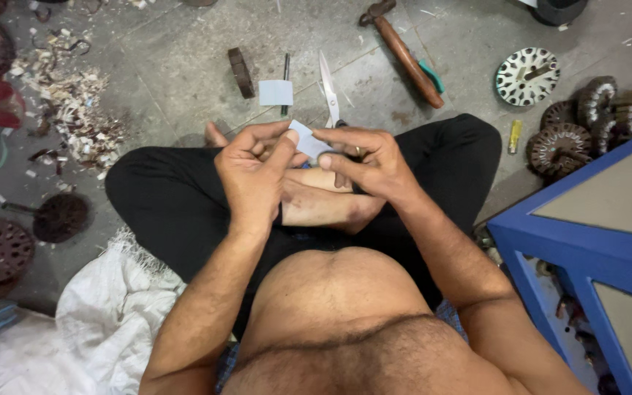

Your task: The person sits on the floor and uses scissors to cut small pieces from a white strip. They fold the cut pieces, place them into a circular mold, and then use a ruler and marker to measure and mark a larger white sheet.

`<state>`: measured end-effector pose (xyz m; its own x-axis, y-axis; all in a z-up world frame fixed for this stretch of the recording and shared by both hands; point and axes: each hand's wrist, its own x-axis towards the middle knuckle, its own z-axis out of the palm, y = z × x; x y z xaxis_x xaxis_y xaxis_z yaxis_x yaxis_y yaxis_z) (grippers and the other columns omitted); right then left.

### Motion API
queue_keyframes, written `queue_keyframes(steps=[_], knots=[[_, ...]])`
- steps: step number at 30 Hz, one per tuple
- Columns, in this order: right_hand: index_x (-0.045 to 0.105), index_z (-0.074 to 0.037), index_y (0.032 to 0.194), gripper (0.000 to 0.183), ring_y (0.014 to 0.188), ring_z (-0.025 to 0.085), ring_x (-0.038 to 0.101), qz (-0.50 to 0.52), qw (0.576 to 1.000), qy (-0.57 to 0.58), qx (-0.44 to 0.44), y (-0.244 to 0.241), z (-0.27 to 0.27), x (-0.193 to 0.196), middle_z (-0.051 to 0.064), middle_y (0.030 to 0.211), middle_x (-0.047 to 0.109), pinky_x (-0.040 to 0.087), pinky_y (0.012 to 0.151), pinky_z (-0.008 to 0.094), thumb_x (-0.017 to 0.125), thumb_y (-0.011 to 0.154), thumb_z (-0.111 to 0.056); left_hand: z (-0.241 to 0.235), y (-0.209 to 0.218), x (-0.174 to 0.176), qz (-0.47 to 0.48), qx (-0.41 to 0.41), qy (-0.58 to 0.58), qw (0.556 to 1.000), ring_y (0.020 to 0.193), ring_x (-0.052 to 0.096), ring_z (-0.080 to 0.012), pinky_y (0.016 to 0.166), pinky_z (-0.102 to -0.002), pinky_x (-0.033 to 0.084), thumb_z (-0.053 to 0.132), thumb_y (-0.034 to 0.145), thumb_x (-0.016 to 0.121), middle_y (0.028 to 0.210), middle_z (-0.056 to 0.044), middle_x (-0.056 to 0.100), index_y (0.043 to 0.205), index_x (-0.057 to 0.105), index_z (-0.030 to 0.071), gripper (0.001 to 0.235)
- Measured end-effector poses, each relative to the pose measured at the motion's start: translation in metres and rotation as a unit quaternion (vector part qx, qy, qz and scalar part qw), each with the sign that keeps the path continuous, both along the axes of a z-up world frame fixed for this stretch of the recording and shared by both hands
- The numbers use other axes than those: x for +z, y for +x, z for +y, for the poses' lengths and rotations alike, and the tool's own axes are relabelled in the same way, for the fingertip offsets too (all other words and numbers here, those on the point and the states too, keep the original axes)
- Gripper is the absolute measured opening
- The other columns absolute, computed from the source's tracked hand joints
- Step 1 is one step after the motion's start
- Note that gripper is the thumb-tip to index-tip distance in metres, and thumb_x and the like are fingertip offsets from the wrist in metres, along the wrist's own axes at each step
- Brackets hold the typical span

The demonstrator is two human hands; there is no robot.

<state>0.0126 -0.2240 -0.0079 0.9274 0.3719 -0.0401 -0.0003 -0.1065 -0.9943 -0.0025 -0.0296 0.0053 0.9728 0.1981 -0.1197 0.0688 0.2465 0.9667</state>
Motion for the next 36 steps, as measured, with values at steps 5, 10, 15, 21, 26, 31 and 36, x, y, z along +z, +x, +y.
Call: queue_keyframes(steps=[5, 10, 15, 21, 26, 31, 36], knots=[[0.071, -0.003, 0.124, 0.033, 0.093, 0.023, 0.076, -0.098, 0.985, -0.141, 0.011, -0.005, -0.001, -0.001, 0.014, 0.108, 0.077, 0.059, 0.081, 0.034, 0.075, 0.094, -0.018, 0.003, 0.003, -0.022, 0.031, 0.011, -0.048, 0.998, 0.079, 0.073, -0.0152, 0.074, -0.031, 0.068, -0.004, 0.093, 0.073, 0.092, -0.013, 0.074, 0.108, 0.069, -0.008, 0.016], [0.069, -0.005, 0.124, 0.036, 0.104, 0.034, 0.074, -0.077, 0.970, -0.213, 0.094, -0.008, -0.018, -0.023, 0.018, 0.113, 0.076, 0.057, 0.089, 0.041, 0.074, 0.090, -0.016, 0.037, 0.014, -0.060, 0.052, 0.034, -0.010, 0.998, 0.074, 0.070, -0.0151, 0.070, -0.028, 0.064, -0.006, 0.094, 0.074, 0.091, -0.010, 0.071, 0.115, 0.067, -0.005, 0.022], [0.066, -0.007, 0.130, 0.046, 0.109, 0.035, 0.071, -0.028, 0.957, -0.274, 0.090, 0.001, -0.024, -0.050, 0.019, 0.118, 0.073, 0.056, 0.092, 0.043, 0.072, 0.085, -0.011, 0.090, 0.054, -0.105, 0.007, 0.045, 0.095, 0.994, 0.081, 0.067, -0.0105, 0.071, -0.024, 0.059, -0.012, 0.091, 0.070, 0.102, -0.007, 0.067, 0.127, 0.064, -0.004, 0.037], [0.064, -0.003, 0.133, 0.052, 0.115, 0.039, 0.067, -0.085, 0.960, -0.255, 0.085, 0.031, -0.019, -0.064, 0.021, 0.124, 0.070, 0.053, 0.098, 0.044, 0.070, 0.081, -0.005, 0.115, 0.119, -0.146, 0.069, 0.123, 0.111, 0.984, 0.071, 0.063, -0.0184, 0.058, -0.029, 0.051, -0.010, 0.078, 0.064, 0.095, -0.007, 0.064, 0.123, 0.068, -0.004, 0.045], [0.063, -0.004, 0.135, 0.048, 0.110, 0.038, 0.068, -0.028, 0.955, -0.278, 0.096, 0.056, 0.000, -0.069, 0.020, 0.119, 0.071, 0.053, 0.096, 0.043, 0.070, 0.088, -0.008, 0.099, 0.109, -0.142, -0.143, 0.172, 0.572, 0.789, 0.084, 0.066, -0.0275, 0.072, -0.036, 0.058, 0.008, 0.075, 0.086, 0.102, -0.014, 0.062, 0.113, 0.066, 0.003, 0.044], [0.062, -0.002, 0.136, 0.048, 0.116, 0.037, 0.068, -0.084, 0.963, -0.224, 0.121, 0.074, 0.016, -0.078, 0.020, 0.128, 0.070, 0.052, 0.098, 0.043, 0.068, 0.089, -0.006, 0.078, 0.102, -0.131, 0.215, -0.098, 0.266, 0.935, 0.070, 0.069, -0.0120, 0.063, -0.027, 0.056, 0.038, 0.102, 0.070, 0.085, -0.009, 0.076, 0.107, 0.078, 0.003, 0.036], [0.066, -0.007, 0.133, 0.036, 0.107, 0.029, 0.074, -0.005, 0.960, -0.244, 0.135, 0.109, 0.028, -0.097, 0.016, 0.119, 0.074, 0.057, 0.094, 0.039, 0.067, 0.097, -0.013, 0.062, 0.106, -0.146, 0.172, -0.262, 0.057, 0.948, 0.069, 0.074, -0.0133, 0.059, -0.027, 0.063, 0.017, 0.096, 0.069, 0.084, -0.010, 0.075, 0.108, 0.069, -0.003, 0.023]])
